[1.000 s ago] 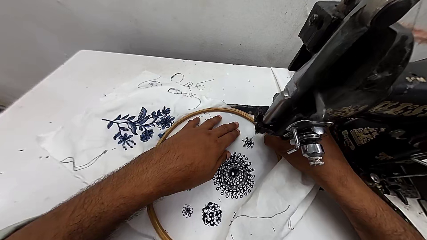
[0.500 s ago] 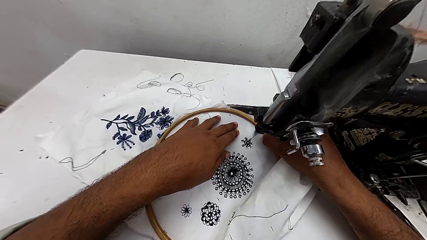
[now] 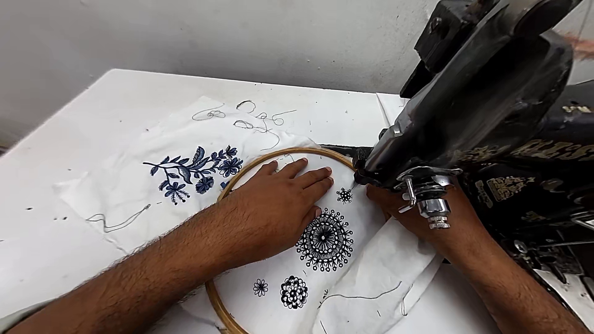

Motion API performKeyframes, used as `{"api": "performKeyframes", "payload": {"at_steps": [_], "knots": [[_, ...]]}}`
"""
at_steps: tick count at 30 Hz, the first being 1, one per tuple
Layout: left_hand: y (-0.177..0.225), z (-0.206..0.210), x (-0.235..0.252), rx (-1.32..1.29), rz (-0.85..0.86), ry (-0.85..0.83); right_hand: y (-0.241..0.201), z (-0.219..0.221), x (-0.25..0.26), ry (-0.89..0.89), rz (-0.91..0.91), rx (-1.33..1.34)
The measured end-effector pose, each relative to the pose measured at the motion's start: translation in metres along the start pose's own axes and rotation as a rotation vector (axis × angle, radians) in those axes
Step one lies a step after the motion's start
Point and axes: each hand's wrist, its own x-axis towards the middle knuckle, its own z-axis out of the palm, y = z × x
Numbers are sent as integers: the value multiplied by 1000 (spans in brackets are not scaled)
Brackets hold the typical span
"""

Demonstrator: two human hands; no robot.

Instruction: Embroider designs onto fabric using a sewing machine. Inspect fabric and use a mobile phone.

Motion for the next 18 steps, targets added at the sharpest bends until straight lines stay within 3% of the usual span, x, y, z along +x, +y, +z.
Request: {"api": "performKeyframes", "payload": {"at_steps": [7,18], "knots": [[0,-2,-1,2,-4,-30,1,3,1,25,-47,-7],[-2,3,3,-17,3,29,-4,-1,1,11,60,15]]}}
